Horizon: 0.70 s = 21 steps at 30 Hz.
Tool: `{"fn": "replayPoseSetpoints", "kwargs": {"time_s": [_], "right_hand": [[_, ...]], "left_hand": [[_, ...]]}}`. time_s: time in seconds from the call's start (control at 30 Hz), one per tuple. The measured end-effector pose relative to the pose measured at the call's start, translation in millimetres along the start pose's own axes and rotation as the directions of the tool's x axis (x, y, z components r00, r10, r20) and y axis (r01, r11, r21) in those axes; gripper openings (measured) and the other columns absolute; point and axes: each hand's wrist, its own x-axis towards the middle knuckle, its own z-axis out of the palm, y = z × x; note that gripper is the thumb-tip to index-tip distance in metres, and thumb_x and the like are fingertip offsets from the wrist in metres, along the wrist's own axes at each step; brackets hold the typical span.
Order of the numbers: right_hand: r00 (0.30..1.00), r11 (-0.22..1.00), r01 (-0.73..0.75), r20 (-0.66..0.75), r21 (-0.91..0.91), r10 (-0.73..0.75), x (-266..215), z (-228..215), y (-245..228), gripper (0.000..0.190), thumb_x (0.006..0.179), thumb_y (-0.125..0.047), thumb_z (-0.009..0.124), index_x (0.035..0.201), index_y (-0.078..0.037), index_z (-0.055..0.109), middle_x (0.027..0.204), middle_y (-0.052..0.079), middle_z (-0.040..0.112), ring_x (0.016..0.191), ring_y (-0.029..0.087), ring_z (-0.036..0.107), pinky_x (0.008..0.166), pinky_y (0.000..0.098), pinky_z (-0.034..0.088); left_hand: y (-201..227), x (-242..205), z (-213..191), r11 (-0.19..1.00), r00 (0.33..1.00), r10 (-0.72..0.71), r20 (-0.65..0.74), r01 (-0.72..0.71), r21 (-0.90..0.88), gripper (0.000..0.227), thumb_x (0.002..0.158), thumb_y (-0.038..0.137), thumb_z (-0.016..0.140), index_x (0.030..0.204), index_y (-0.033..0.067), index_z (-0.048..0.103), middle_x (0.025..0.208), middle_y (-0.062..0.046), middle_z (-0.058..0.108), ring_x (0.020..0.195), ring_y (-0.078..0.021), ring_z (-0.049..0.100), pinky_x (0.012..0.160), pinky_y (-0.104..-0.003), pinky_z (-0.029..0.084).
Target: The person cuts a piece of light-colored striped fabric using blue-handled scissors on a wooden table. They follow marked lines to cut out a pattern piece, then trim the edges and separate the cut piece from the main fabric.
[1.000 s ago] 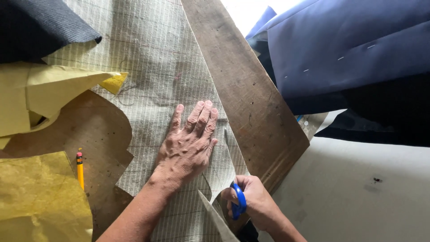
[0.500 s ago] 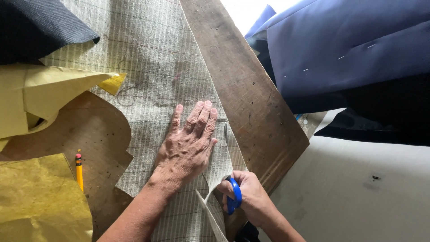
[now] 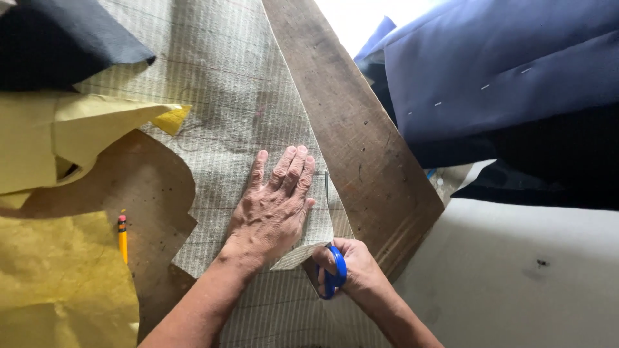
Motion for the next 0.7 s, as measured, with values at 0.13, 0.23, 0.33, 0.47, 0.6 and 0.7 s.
{"fn": "replayPoseSetpoints", "kwargs": {"time_s": [0.13,0.23,0.33,0.47,0.6,0.7], "right_hand": [[0.971,0.973,-0.218,-0.114,-0.071,0.21,-15.1,-3.5,-7.3,0.022,0.09,-0.019,0.07,0.077,-0.004,0.06,0.06,0.014,0.065,0.046,0.021,0.061,0.043,0.0322,0.049],[0.978,0.974,-0.206,0.003,-0.099,0.207,-29.5,-20.8,-3.0,0.018,0.085,-0.003,0.057,0.069,-0.004,0.049,0.057,0.01,0.054,0.045,0.017,0.056,0.04,0.0275,0.044],[0.969,0.967,-0.201,0.115,-0.156,0.219,-16.9,-61.9,2.3,0.021,0.083,0.0,0.062,0.067,-0.002,0.049,0.057,0.013,0.052,0.045,0.019,0.057,0.042,0.0331,0.05],[0.894,0.876,-0.126,0.33,-0.466,0.304,2.8,-110.4,-35.8,0.037,0.081,-0.03,0.083,0.074,-0.004,0.058,0.067,0.013,0.069,0.052,0.02,0.066,0.046,0.0306,0.051],[0.797,0.855,0.007,0.52,-0.518,0.308,43.1,-138.6,-78.3,0.052,0.068,-0.044,0.09,0.072,-0.005,0.056,0.061,0.012,0.065,0.052,0.015,0.06,0.047,0.0303,0.052],[0.772,0.749,0.087,0.52,-0.657,0.366,64.9,-142.4,-108.0,0.039,0.074,-0.025,0.092,0.072,-0.005,0.059,0.058,0.008,0.063,0.048,0.013,0.061,0.043,0.0269,0.05]], "left_hand": [[2.5,-12.5,11.2,0.999,1.0,0.007,0.028,-0.006,-0.032,0.068,0.104,0.042,0.039,0.16,0.0043,0.034,0.167,-0.015,0.033,0.157,-0.0281,0.027,0.129,-0.058,0.013],[8.7,-31.3,19.4,1.0,1.0,-0.008,0.015,0.008,-0.003,0.077,0.101,0.052,0.035,0.162,0.0062,0.023,0.169,-0.015,0.02,0.158,-0.0281,0.016,0.131,-0.056,0.007],[33.8,-39.3,10.3,0.976,0.98,-0.189,-0.055,0.194,0.101,0.086,0.094,0.059,0.048,0.156,0.0037,0.029,0.161,-0.018,0.027,0.15,-0.0307,0.024,0.126,-0.054,0.018],[82.2,-44.8,1.7,0.832,0.838,-0.534,-0.111,0.544,0.11,0.094,0.09,0.059,0.061,0.157,-0.0018,0.035,0.163,-0.02,0.036,0.151,-0.0327,0.035,0.125,-0.059,0.026],[85.6,-53.0,18.5,0.804,0.831,-0.542,-0.125,0.556,0.212,0.096,0.093,0.066,0.047,0.161,0.0011,0.031,0.17,-0.02,0.026,0.158,-0.0327,0.023,0.128,-0.061,0.018],[89.6,-54.9,16.0,0.806,0.838,-0.534,-0.108,0.544,0.234,0.097,0.094,0.068,0.042,0.161,-0.0017,0.03,0.171,-0.023,0.021,0.16,-0.0352,0.017,0.129,-0.06,0.015]]}}
